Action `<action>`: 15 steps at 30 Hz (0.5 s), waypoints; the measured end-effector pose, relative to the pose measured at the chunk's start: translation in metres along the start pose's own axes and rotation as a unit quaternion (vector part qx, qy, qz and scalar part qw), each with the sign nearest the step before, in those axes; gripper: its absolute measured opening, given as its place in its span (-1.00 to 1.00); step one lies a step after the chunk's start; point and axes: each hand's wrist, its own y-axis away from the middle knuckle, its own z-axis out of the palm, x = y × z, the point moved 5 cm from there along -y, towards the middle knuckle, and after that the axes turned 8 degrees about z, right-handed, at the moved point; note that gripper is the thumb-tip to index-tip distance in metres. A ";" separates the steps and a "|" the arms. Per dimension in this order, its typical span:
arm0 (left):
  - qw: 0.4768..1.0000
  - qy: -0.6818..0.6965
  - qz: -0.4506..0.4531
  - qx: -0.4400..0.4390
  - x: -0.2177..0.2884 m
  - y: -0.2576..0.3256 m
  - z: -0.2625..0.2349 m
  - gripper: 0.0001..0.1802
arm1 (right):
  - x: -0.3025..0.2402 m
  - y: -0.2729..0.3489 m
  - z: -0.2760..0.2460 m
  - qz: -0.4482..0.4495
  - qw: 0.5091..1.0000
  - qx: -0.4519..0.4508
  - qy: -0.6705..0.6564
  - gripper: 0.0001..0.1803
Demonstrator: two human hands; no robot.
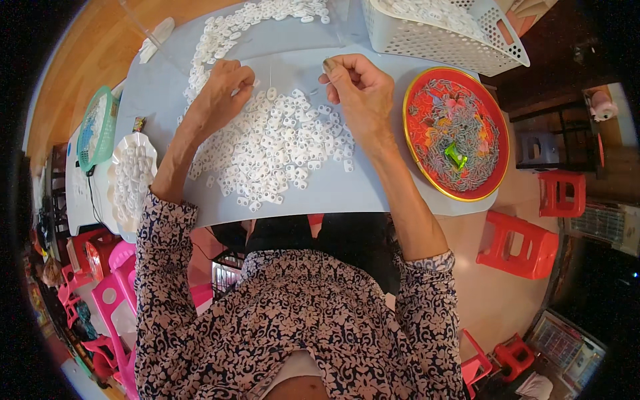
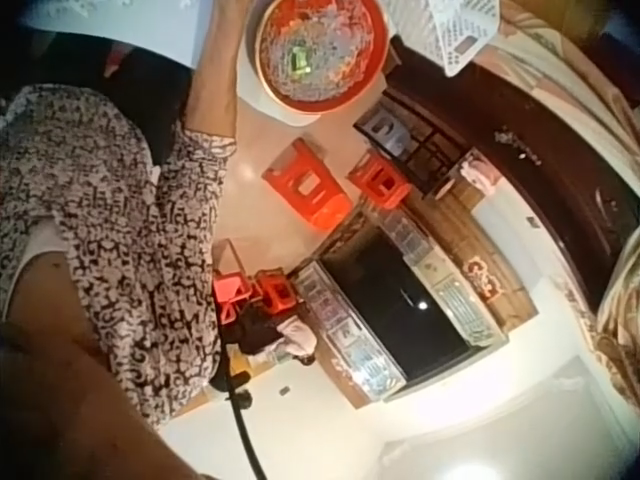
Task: The recorder is manually assembling small white plastic rings by inserting metal pins into them at a workspace.
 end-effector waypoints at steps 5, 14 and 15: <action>0.997 0.030 -0.007 0.071 0.000 -0.003 -0.015 -0.95 | -0.001 0.000 -0.002 -0.004 1.000 0.006 0.003 -0.84; 0.997 -0.063 0.032 -0.024 0.003 -0.011 0.006 -0.87 | -0.002 -0.001 -0.005 -0.003 1.000 0.013 0.012 -0.83; 0.998 -0.062 0.026 -0.008 0.008 -0.014 0.004 -0.93 | -0.002 -0.002 -0.006 -0.005 1.000 0.018 0.007 -0.82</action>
